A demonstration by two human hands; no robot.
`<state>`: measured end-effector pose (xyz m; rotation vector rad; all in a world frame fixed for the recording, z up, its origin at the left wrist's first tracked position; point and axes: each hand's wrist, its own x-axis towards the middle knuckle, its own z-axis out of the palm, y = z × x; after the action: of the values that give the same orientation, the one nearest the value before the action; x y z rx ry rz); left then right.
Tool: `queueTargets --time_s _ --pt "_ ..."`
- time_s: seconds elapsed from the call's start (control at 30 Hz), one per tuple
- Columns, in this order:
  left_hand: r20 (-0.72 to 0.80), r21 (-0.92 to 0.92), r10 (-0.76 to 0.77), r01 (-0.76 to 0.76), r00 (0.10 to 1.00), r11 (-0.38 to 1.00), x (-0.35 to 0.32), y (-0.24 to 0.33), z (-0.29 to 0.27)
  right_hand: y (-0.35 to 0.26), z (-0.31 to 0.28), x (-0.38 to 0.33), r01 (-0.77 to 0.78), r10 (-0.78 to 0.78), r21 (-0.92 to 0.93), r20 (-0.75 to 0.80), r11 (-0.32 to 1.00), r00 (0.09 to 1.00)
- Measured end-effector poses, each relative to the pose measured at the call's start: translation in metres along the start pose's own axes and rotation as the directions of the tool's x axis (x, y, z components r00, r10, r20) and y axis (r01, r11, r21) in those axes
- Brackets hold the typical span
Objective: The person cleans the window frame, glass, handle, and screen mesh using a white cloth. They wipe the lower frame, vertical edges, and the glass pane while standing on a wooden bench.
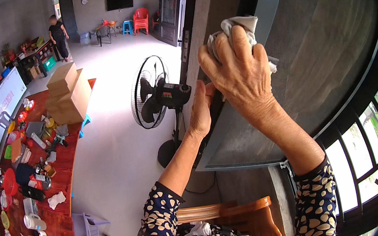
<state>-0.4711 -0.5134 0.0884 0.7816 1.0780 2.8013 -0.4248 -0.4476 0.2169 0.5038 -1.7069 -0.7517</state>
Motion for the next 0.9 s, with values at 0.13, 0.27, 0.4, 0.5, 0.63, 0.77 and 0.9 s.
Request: queueTargets --time_s 0.13,0.27,0.4,0.5,0.63,0.77,0.9 --pt "-0.018 -0.005 0.068 -0.068 0.998 0.998 -0.001 -0.014 -0.013 -0.026 -0.002 -0.031 0.029 -0.045 0.135 0.117 0.99 0.992" --pt "0.339 -0.382 0.005 0.133 0.941 0.914 -0.005 -0.011 -0.018 -0.042 -0.001 -0.08 0.112 -0.158 0.326 0.119 0.939 0.98" --pt "0.21 -0.247 -0.165 0.216 0.964 0.945 -0.012 -0.025 -0.028 -0.033 0.001 -0.116 0.189 -0.197 0.48 -0.034 0.857 0.98" --pt "0.092 0.108 0.003 -0.013 0.996 0.994 -0.009 -0.029 -0.031 -0.012 -0.004 -0.083 0.021 0.089 0.379 -0.272 0.925 0.958" --pt "0.022 -0.001 -0.089 0.089 0.996 0.996 -0.009 -0.022 -0.028 -0.009 0.013 -0.055 -0.297 0.42 0.449 -0.204 0.843 0.884" --pt "0.042 0.273 -0.007 -0.005 0.999 0.962 -0.009 -0.023 -0.027 -0.043 0.03 -0.083 -0.38 0.454 0.33 -0.185 0.864 0.871" --pt "0.132 0.539 -0.071 -0.012 0.989 0.842 -0.01 -0.007 -0.037 -0.087 0.03 -0.109 -0.435 0.501 0.374 -0.097 0.819 0.86"
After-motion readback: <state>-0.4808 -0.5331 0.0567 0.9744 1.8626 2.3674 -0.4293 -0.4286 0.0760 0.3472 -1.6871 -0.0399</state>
